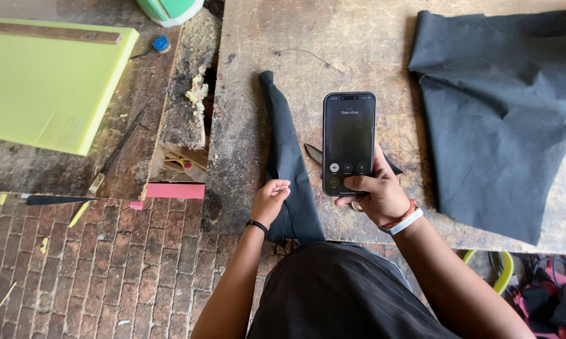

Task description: The person spreads a black fabric sheet over a foam sheet on a workbench, then uses scissors to cut the fabric and trim strips from the edges. They stretch and handle the cut fabric strips, then lift and stack the foam sheets with fabric on a pile.

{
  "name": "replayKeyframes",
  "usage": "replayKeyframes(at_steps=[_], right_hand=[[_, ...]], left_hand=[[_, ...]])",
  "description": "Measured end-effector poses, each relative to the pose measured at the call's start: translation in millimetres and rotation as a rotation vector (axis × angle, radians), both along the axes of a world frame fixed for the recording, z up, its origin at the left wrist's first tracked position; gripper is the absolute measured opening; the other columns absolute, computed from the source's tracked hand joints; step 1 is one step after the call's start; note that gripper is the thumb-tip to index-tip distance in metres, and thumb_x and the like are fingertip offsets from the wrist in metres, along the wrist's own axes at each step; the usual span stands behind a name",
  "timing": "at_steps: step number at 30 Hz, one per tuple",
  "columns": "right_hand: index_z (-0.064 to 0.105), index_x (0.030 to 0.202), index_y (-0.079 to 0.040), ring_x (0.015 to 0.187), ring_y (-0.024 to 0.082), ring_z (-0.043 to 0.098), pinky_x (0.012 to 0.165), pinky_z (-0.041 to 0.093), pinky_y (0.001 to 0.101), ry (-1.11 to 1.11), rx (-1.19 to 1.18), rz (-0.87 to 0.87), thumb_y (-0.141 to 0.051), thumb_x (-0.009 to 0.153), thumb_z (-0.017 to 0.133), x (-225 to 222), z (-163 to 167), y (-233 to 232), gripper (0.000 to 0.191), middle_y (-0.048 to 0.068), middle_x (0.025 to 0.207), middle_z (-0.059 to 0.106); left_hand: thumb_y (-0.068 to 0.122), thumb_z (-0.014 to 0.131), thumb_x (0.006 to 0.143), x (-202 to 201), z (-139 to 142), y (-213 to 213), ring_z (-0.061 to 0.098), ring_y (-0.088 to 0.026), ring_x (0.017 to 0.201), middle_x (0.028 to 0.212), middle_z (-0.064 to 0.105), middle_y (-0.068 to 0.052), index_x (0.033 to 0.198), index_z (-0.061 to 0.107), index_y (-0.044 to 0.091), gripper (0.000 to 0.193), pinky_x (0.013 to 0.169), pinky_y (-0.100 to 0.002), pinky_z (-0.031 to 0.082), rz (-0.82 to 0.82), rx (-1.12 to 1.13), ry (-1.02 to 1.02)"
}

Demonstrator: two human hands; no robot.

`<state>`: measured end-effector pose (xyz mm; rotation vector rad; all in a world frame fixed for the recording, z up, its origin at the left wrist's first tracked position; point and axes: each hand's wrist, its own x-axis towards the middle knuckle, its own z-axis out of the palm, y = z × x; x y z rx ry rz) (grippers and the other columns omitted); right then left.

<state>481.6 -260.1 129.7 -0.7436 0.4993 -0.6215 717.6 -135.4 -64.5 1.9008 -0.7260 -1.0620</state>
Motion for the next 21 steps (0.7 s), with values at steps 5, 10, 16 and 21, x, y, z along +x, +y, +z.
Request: replayKeyframes(at_steps=[5,10,16,21], right_hand=[[0.034,0.157,-0.019,0.101,0.032,0.071,0.066,0.064,0.0429,0.002,0.053,-0.045,0.011,0.081,0.051,-10.5,1.3,13.3,0.083,0.016,0.127,0.062],[0.033,0.157,-0.017,0.101,0.034,0.07,0.066,0.064,0.047,-0.02,0.021,-0.059,0.004,0.08,0.053,-17.9,8.7,26.8,0.082,0.016,0.128,0.062],[0.039,0.16,-0.003,0.118,0.037,0.065,0.1,0.055,0.0587,-0.255,0.026,-0.045,-0.036,0.094,0.07,-20.8,16.6,42.4,0.08,0.022,0.147,0.055],[0.043,0.153,-0.005,0.129,0.04,0.06,0.108,0.042,0.0676,-0.355,0.244,-0.018,-0.055,0.091,0.061,-24.0,24.4,47.2,0.081,0.026,0.145,0.055]], left_hand=[[0.019,0.069,0.09,-4.1,1.9,-2.6,0.072,-0.016,0.104,0.113,0.077,-0.007,0.116,0.073,0.006,0.029,0.092,-0.03,0.056,-0.052,-0.076,0.053],[0.018,0.069,0.091,-3.9,-5.4,-2.6,0.072,-0.016,0.104,0.113,0.077,-0.007,0.116,0.073,0.005,0.029,0.091,-0.03,0.056,-0.073,-0.097,0.065],[0.016,0.069,0.091,-2.8,-11.5,-1.3,0.072,-0.016,0.104,0.112,0.077,-0.009,0.116,0.072,0.003,0.028,0.092,-0.03,0.056,-0.097,-0.172,0.108],[0.016,0.068,0.091,-3.6,-10.2,1.8,0.072,-0.016,0.104,0.113,0.076,-0.009,0.116,0.072,0.003,0.029,0.092,-0.029,0.055,-0.113,-0.124,0.096]])
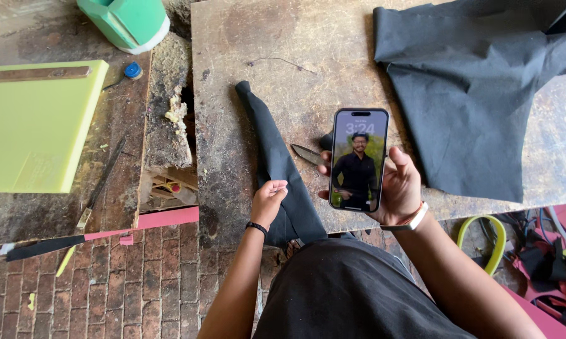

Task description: The person spreads a black fabric sheet over a foam sheet on a workbench, then uses scissors to cut the fabric and trim strips from the edges. They stretch and handle the cut fabric strips, then lift and stack the foam sheets with fabric on a pile.

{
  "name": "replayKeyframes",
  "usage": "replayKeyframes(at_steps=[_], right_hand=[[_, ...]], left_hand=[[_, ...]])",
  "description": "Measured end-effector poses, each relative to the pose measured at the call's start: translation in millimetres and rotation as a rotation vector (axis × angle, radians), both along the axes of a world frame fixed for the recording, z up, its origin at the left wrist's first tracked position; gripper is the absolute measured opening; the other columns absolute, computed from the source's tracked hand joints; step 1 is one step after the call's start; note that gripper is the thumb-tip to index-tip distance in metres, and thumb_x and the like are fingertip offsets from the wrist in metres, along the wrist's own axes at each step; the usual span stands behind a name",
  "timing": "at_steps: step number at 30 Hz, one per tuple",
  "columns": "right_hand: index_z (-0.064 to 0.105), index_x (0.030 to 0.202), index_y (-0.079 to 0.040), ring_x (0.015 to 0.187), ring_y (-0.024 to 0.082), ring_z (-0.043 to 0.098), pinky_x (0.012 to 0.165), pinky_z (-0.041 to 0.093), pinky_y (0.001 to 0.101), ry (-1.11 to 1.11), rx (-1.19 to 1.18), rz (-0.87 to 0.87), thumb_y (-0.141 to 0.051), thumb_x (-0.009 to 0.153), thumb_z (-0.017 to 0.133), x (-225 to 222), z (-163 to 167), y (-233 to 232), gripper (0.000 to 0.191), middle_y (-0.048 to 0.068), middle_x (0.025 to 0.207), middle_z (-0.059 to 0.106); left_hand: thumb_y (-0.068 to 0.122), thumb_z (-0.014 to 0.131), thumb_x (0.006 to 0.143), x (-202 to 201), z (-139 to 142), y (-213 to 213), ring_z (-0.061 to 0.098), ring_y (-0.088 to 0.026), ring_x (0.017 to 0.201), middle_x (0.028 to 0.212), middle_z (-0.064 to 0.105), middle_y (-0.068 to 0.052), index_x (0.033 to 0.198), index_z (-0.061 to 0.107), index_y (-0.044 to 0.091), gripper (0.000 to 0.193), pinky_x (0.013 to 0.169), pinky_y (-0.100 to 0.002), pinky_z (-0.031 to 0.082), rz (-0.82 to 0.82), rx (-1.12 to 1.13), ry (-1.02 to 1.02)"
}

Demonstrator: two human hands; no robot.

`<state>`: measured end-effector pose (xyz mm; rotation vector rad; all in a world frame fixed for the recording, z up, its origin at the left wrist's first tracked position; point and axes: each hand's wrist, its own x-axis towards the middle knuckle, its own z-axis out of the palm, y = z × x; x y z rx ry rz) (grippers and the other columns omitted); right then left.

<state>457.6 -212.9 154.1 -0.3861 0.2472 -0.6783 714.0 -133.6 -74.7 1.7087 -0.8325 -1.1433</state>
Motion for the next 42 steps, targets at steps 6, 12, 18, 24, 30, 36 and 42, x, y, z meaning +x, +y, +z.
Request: replayKeyframes(at_steps=[6,12,18,24,30,36,42], right_hand=[[0.05,0.149,-0.001,0.12,0.039,0.061,0.11,0.045,0.064,-0.032,0.027,0.006,-0.052,0.092,0.063,-12.4,-12.9,6.7,0.078,0.026,0.134,0.061],[0.057,0.133,0.0,0.105,0.032,0.065,0.097,0.052,0.0536,0.174,-0.051,0.155,-0.061,0.084,0.068,-69.6,-86.7,-1.2,0.08,0.021,0.12,0.066],[0.054,0.106,-0.009,0.057,0.019,0.053,0.049,0.046,0.0334,0.958,0.13,0.775,-0.047,0.092,0.074,-205.2,-165.7,40.5,0.045,0.008,0.071,0.054],[0.073,0.11,-0.003,0.057,0.023,0.063,0.05,0.051,0.0379,1.6,0.233,0.941,-0.081,0.076,0.06,-237.3,-227.8,89.5,0.085,0.011,0.073,0.065],[0.065,0.127,0.006,0.067,0.026,0.062,0.053,0.057,0.0393,1.562,0.104,1.187,-0.094,0.071,0.058,-219.9,-220.6,64.3,0.114,0.016,0.098,0.058],[0.062,0.146,-0.011,0.108,0.046,0.079,0.082,0.064,0.0552,1.648,0.069,0.943,-0.077,0.079,0.06,-194.6,-209.1,49.0,0.094,0.028,0.151,0.047],[0.074,0.128,-0.014,0.109,0.028,0.075,0.102,0.056,0.0416,1.808,-0.942,0.758,-0.066,0.093,0.057,-137.4,-184.1,-3.8,0.065,0.014,0.128,0.075]], left_hand=[[0.015,0.068,0.091,-4.3,1.8,0.1,0.072,-0.017,0.107,0.115,0.076,-0.011,0.117,0.072,0.002,0.029,0.094,-0.029,0.055,-0.033,-0.019,0.027],[0.015,0.067,0.092,-9.2,-2.7,-3.9,0.071,-0.016,0.108,0.116,0.075,-0.01,0.118,0.071,0.002,0.029,0.095,-0.029,0.055,-0.037,0.0,0.079],[0.012,0.067,0.093,-2.4,-20.6,-3.2,0.07,-0.016,0.105,0.114,0.075,-0.009,0.118,0.071,0.002,0.027,0.094,-0.029,0.055,0.006,-0.012,0.122],[0.01,0.068,0.091,11.4,-44.2,-0.5,0.07,-0.018,0.109,0.117,0.075,-0.011,0.119,0.07,0.001,0.029,0.096,-0.03,0.054,0.122,-0.006,0.077],[0.016,0.071,0.086,19.4,-50.1,-9.3,0.069,-0.025,0.115,0.126,0.07,-0.014,0.126,0.065,0.004,0.042,0.099,-0.036,0.054,0.191,-0.031,-0.148],[0.029,0.077,0.085,12.4,-31.3,-19.0,0.049,-0.036,0.136,0.148,0.05,-0.019,0.145,0.048,0.007,0.07,0.112,-0.047,0.04,0.161,0.207,-0.528],[0.041,0.083,0.079,-9.2,-16.1,-32.6,0.042,-0.038,0.139,0.151,0.042,-0.019,0.154,0.027,0.007,0.099,0.112,-0.048,0.038,0.049,0.403,-0.751]])
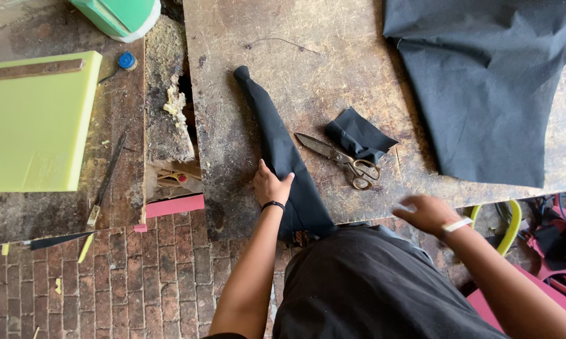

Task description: The person spreads a black fabric sheet over a foam sheet on a workbench, then uses scissors to cut the fabric and trim strips from the edges. They stretch and handle the cut fabric strips, then lift and stack the foam sheets with fabric on a pile.

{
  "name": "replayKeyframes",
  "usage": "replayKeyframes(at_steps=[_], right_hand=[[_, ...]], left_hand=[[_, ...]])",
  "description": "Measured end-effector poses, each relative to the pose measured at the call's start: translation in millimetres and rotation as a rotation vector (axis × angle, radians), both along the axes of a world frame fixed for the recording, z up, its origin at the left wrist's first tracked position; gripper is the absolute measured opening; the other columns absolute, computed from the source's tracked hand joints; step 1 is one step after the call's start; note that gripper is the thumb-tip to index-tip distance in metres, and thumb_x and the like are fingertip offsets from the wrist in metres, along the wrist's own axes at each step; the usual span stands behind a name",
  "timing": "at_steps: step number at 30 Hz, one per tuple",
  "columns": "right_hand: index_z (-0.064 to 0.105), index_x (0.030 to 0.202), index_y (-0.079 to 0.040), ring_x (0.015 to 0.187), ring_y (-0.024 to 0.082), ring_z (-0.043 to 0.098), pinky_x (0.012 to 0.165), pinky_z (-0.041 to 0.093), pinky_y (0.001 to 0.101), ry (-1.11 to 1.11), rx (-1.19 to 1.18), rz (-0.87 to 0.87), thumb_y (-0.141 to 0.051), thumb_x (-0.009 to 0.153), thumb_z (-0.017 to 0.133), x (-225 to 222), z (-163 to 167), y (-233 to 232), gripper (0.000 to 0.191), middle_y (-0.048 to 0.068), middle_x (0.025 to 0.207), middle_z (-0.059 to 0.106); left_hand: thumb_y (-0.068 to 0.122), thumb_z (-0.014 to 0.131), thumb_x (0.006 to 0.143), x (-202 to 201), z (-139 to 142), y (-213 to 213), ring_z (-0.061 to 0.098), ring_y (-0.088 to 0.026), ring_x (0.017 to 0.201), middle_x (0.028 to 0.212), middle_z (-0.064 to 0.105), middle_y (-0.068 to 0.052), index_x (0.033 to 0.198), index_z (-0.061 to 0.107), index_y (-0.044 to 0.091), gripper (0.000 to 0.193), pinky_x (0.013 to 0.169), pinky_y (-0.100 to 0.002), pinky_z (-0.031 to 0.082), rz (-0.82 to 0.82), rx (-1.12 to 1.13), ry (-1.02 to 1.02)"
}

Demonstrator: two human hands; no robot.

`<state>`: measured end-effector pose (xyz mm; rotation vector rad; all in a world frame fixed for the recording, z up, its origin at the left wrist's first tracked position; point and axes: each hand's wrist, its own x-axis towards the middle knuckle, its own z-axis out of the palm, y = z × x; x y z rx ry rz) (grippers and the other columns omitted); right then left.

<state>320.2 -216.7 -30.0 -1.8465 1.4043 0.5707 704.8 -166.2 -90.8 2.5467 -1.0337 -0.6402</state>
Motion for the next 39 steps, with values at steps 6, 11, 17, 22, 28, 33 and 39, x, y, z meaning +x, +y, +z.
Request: replayKeyframes(at_steps=[6,11,17,22,28,33,39], right_hand=[[0.06,0.131,-0.013,0.106,0.039,0.067,0.086,0.055,0.0495,-0.261,-0.416,0.181,-0.033,0.087,0.066,103.9,-26.4,-61.0,0.049,0.015,0.129,0.064],[0.058,0.124,-0.014,0.101,0.039,0.07,0.085,0.056,0.0489,-0.288,-0.365,0.187,-0.022,0.082,0.071,116.7,-53.8,-89.5,0.045,0.018,0.117,0.07],[0.08,0.094,-0.002,0.078,0.034,0.073,0.071,0.057,0.046,-0.307,0.116,-0.122,-0.047,0.083,0.083,131.0,-86.2,-113.2,0.046,0.017,0.079,0.075],[0.081,0.093,-0.004,0.069,0.023,0.067,0.067,0.053,0.0394,-0.292,0.007,0.136,-0.052,0.088,0.079,168.7,-83.2,-104.8,0.048,0.012,0.076,0.074],[0.076,0.115,-0.015,0.08,0.024,0.071,0.074,0.06,0.0382,-0.214,0.283,0.361,-0.051,0.087,0.072,244.0,-18.6,-6.7,0.046,0.009,0.095,0.078],[0.075,0.097,-0.006,0.07,0.019,0.067,0.067,0.052,0.0393,-0.552,0.288,0.811,-0.048,0.083,0.079,301.0,7.9,126.9,0.044,0.008,0.079,0.073],[0.071,0.082,-0.001,0.057,0.023,0.058,0.057,0.047,0.0443,-0.586,0.487,0.893,-0.046,0.087,0.075,343.6,8.6,250.9,0.045,0.011,0.064,0.062]], left_hand=[[0.022,0.07,0.08,-12.9,-12.0,-9.9,0.06,-0.039,0.12,0.133,0.062,-0.021,0.145,0.046,0.007,0.071,0.1,-0.048,0.05,-0.006,0.013,0.044],[0.019,0.062,0.082,-3.3,-23.4,19.7,0.063,-0.044,0.11,0.116,0.069,-0.025,0.114,0.071,0.006,0.036,0.094,-0.05,0.051,0.155,-0.155,0.203],[0.021,0.06,0.083,12.6,-12.5,106.3,0.065,-0.044,0.113,0.118,0.071,-0.026,0.128,0.067,0.009,0.047,0.097,-0.049,0.051,0.544,-0.081,0.216],[0.037,0.068,0.083,16.1,30.8,206.4,0.054,-0.042,0.133,0.144,0.053,-0.024,0.153,0.034,0.006,0.083,0.108,-0.048,0.043,0.822,-0.305,0.42],[0.059,0.069,0.085,0.5,46.9,221.2,0.042,-0.039,0.141,0.155,0.041,-0.019,0.159,0.029,0.009,0.098,0.113,-0.047,0.035,0.68,-0.381,0.474],[0.065,0.078,0.078,7.7,44.4,250.9,0.055,-0.036,0.136,0.145,0.058,-0.021,0.144,0.053,-0.006,0.1,0.108,-0.046,0.045,1.011,-0.59,0.777],[0.059,0.082,0.075,36.2,35.2,414.8,0.06,-0.028,0.119,0.128,0.065,-0.008,0.134,0.058,0.009,0.081,0.097,-0.041,0.048,1.276,-0.849,0.551]])
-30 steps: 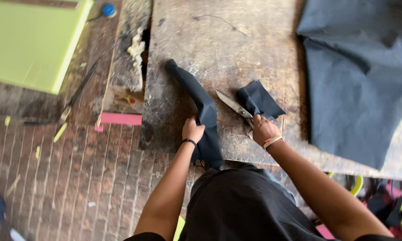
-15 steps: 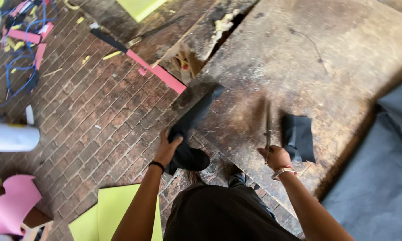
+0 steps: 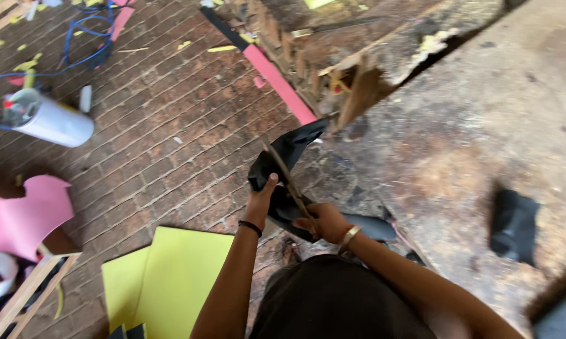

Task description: The person spreads a black fabric sheet over a foam sheet on a workbench, then uses scissors to cut the fabric and trim strips from the edges. They stretch and handle the cut fabric strips, then lift and stack the foam sheets with fabric on a pile.

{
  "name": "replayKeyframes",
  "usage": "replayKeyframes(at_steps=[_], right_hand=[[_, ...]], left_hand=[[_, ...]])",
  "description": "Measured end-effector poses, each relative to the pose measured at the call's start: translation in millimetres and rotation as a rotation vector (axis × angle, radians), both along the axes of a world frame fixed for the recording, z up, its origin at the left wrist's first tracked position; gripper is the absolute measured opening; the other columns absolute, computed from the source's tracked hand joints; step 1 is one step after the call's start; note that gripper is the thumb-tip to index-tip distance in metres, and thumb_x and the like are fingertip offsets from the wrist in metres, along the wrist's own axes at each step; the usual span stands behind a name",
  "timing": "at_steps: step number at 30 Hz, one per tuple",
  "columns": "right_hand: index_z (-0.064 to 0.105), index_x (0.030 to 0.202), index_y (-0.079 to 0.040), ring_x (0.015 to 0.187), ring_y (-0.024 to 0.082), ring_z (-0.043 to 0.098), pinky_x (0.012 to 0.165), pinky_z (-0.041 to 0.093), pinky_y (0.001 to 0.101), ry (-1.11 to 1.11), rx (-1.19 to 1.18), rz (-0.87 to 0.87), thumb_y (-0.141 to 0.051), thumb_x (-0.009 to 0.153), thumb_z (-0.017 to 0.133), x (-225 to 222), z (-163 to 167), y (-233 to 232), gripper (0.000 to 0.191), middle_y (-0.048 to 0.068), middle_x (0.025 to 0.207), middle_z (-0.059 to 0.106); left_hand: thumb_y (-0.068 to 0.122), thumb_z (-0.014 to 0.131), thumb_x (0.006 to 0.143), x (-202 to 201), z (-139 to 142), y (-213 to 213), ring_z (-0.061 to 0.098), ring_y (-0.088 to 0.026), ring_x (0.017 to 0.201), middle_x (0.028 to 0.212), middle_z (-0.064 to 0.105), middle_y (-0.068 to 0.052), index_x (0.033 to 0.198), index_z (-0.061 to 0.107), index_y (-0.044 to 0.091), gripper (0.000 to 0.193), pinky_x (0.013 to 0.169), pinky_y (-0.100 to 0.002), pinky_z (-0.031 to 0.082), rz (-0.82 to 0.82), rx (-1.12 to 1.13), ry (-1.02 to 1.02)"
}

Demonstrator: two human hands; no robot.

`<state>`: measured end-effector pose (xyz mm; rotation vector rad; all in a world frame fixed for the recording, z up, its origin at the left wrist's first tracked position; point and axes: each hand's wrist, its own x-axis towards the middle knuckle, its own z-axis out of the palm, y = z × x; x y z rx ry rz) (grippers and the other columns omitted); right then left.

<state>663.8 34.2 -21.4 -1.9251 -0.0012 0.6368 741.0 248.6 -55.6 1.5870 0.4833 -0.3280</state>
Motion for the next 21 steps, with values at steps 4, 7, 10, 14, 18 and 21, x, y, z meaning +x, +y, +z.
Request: replayKeyframes(at_steps=[4,7,10,14,18,21], right_hand=[[0.074,0.08,-0.004,0.055,0.02,0.061,0.057,0.048,0.0416,-0.046,-0.128,0.01,-0.048,0.085,0.075,22.1,-15.0,52.5,0.045,0.008,0.06,0.065],[0.079,0.088,-0.009,0.054,0.018,0.056,0.054,0.046,0.0368,0.168,-0.199,-0.027,-0.05,0.086,0.072,35.1,-29.1,85.3,0.042,0.004,0.062,0.064],[0.077,0.092,-0.005,0.052,0.016,0.05,0.049,0.042,0.0339,0.256,-0.108,-0.194,-0.049,0.084,0.076,41.2,-37.8,96.3,0.045,0.005,0.062,0.06],[0.076,0.09,0.001,0.052,0.013,0.051,0.048,0.042,0.0305,0.288,-0.014,-0.456,-0.047,0.083,0.079,38.7,-42.6,68.4,0.049,0.004,0.065,0.06],[0.074,0.085,0.006,0.055,0.015,0.054,0.051,0.044,0.0322,0.245,-0.091,-0.704,-0.042,0.088,0.08,20.9,-53.1,12.7,0.049,0.007,0.065,0.062],[0.077,0.093,-0.003,0.058,0.013,0.055,0.055,0.045,0.036,0.152,0.136,-1.021,-0.034,0.084,0.082,-3.9,-60.8,-39.5,0.033,0.002,0.072,0.063]], left_hand=[[0.054,0.079,0.083,18.1,-3.8,140.9,0.069,-0.039,0.112,0.115,0.075,-0.022,0.126,0.073,-0.001,0.07,0.096,-0.045,0.054,0.234,0.51,-0.025],[0.042,0.084,0.083,17.6,12.9,253.6,0.06,-0.049,0.114,0.119,0.065,-0.028,0.133,0.053,0.0,0.073,0.097,-0.054,0.049,0.421,1.009,-0.203],[0.035,0.082,0.073,4.6,36.5,331.2,0.053,-0.046,0.121,0.13,0.054,-0.026,0.139,0.045,0.003,0.082,0.103,-0.056,0.043,0.704,1.065,-0.141],[0.03,0.088,0.069,-6.9,34.7,350.0,0.031,-0.055,0.133,0.144,0.031,-0.039,0.152,0.033,-0.006,0.106,0.106,-0.06,0.033,0.573,1.124,-0.34],[0.033,0.083,0.075,3.9,-3.1,303.4,0.04,-0.046,0.137,0.146,0.043,-0.028,0.14,0.052,0.003,0.078,0.109,-0.052,0.039,0.253,1.043,-0.321],[0.031,0.079,0.078,10.3,-28.1,239.5,0.047,-0.04,0.134,0.143,0.051,-0.02,0.135,0.06,0.008,0.064,0.109,-0.049,0.041,0.008,0.841,-0.244]])
